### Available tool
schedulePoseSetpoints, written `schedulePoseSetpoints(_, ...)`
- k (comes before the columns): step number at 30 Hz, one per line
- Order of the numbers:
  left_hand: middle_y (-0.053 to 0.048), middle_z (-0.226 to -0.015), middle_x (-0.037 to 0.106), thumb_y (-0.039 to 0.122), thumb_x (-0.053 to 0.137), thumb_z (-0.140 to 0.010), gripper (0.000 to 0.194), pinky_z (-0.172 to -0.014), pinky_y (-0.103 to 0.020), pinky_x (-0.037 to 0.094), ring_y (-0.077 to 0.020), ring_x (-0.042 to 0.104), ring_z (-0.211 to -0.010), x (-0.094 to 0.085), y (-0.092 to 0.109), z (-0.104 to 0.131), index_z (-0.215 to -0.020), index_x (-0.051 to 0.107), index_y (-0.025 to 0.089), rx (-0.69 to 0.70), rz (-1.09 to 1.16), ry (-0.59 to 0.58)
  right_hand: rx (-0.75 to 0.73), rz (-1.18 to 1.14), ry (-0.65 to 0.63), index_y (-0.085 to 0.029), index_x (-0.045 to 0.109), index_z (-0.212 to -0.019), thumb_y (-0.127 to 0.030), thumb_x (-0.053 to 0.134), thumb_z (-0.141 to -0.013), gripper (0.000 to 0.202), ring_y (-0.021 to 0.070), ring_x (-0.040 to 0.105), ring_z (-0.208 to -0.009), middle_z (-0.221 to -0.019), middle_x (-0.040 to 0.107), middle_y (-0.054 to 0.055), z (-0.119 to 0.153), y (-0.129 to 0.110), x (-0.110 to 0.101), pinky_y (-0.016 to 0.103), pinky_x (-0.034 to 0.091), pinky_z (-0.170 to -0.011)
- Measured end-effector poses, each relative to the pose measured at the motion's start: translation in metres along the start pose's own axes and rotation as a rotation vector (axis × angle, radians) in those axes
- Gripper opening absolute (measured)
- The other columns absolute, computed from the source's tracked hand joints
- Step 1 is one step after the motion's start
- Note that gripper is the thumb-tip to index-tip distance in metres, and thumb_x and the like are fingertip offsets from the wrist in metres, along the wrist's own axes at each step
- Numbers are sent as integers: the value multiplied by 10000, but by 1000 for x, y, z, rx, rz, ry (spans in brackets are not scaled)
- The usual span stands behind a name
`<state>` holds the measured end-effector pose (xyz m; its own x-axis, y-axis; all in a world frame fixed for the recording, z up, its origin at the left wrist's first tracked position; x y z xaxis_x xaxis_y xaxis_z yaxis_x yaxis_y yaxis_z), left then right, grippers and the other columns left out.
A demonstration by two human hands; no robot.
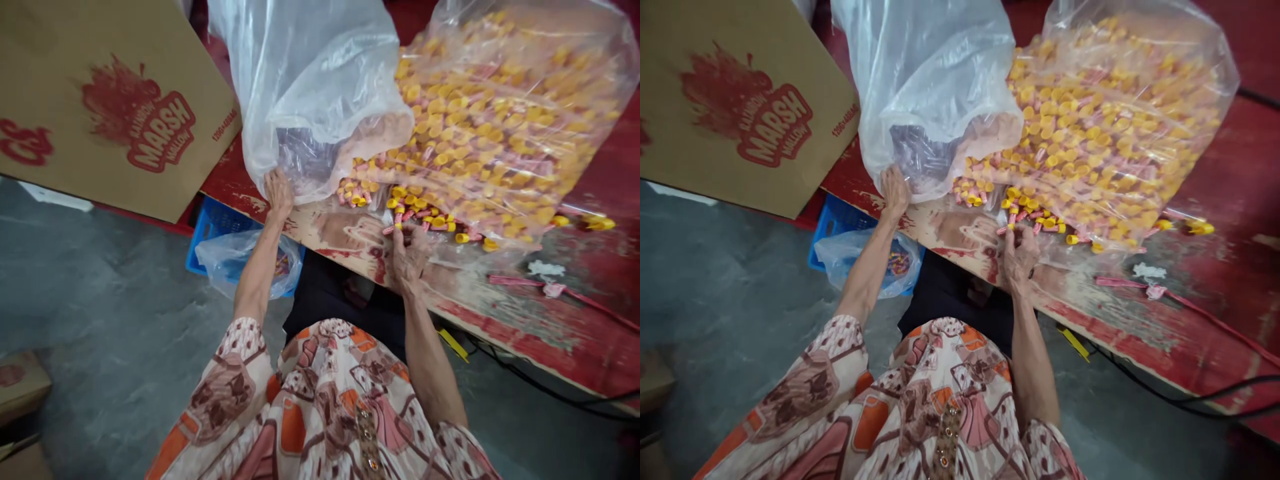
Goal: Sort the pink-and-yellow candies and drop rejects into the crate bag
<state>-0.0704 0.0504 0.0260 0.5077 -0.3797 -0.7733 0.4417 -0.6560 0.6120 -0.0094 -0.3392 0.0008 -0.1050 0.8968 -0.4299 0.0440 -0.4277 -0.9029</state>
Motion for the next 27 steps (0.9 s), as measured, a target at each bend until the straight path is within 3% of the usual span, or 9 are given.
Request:
schedulePoseSetpoints(2, -121, -1257, 748, 233, 754, -1118, 175, -1405, -654, 359, -362, 587, -1466, -7, -5, 2, -1249, 642, 205, -79, 54, 18, 22, 1, 90, -253, 712, -1047, -545, 616, -1120, 316, 218, 708, -782, -936, 799, 52, 2, -4, -4, 354, 562, -769)
schedulePoseSetpoints(4, -99, -1284, 740, 283, 757, -1148, 245, -1404, -630, 363, -318, 595, -1435, -15, -2, 8, -1341, 636, 194, -72, 89, 42, 23, 10, 161, -261, 706, -1042, -531, 619, -1128, 297, 232, 705, -786, -939, 790, 65, 2, -4, -7, 368, 553, -769)
schedulePoseSetpoints(8, -108, -1319, 726, 511, 748, -1177, 412, -1250, -499, 550, -275, 693, -1296, -21, 18, 32, -1451, 656, 217, -14, 193, 83, 27, 23, 101, -260, 693, -1002, -544, 633, -1120, 313, 238, 723, -820, -936, 775, 56, -4, -1, 2, 393, 588, -846)
schedulePoseSetpoints(11, -89, -1186, 760, 685, 737, -1143, 519, -992, -404, 669, -236, 770, -1055, -3, 46, 58, -1426, 683, 254, -45, 397, -42, 96, -112, 131, -247, 678, -1022, -620, 649, -1104, 384, 221, 718, -846, -940, 749, 38, -8, -9, 22, 377, 605, -840)
schedulePoseSetpoints(15, -96, -1182, 779, 765, 815, -1053, 582, -723, -308, 640, -199, 779, -900, 32, 87, 92, -1326, 707, 263, -83, 717, -287, 232, -490, 63, -260, 632, -1020, -738, 699, -1049, 483, 170, 681, -780, -925, 735, 5, 1, -28, 56, 299, 583, -716)
schedulePoseSetpoints(18, -98, -1226, 777, 726, 820, -1060, 539, -700, -295, 626, -179, 760, -868, 46, 100, 104, -1281, 693, 251, -88, 777, -350, 358, -648, 5, -263, 623, -1015, -791, 741, -1003, 542, 140, 616, -680, -905, 737, -7, 13, -33, 73, 266, 530, -614)
schedulePoseSetpoints(20, -83, -1198, 775, 633, 792, -1100, 439, -730, -296, 624, -164, 734, -844, 48, 98, 106, -1279, 694, 244, -61, 703, -361, 377, -643, 5, -257, 630, -1016, -808, 735, -1006, 561, 137, 592, -654, -891, 737, -7, 20, -29, 72, 266, 509, -592)
schedulePoseSetpoints(24, -75, -1184, 759, 377, 789, -1083, 232, -891, -340, 643, -203, 738, -986, 49, 91, 102, -1253, 722, 235, 128, 352, -356, 234, -356, 57, -260, 662, -1065, -759, 603, -1123, 506, 179, 668, -747, -950, 770, 21, 21, -12, 46, 311, 570, -712)
schedulePoseSetpoints(27, -81, -1212, 748, 231, 801, -1027, 255, -986, -385, 636, -219, 711, -1027, 62, 92, 101, -1269, 722, 221, 275, 147, -388, 74, -56, 14, -268, 682, -1055, -647, 566, -1176, 415, 236, 749, -907, -1023, 814, 57, 14, -3, 26, 384, 611, -910)
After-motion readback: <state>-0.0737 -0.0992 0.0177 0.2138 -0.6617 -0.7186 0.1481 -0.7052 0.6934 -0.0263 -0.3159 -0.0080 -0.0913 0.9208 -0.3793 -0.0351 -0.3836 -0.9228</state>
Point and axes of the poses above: each hand's wrist, its own z-axis away from the middle knuckle, its own x-axis out of the palm, y = z × x, the point moved 2 cm from there along -z, towards the middle knuckle
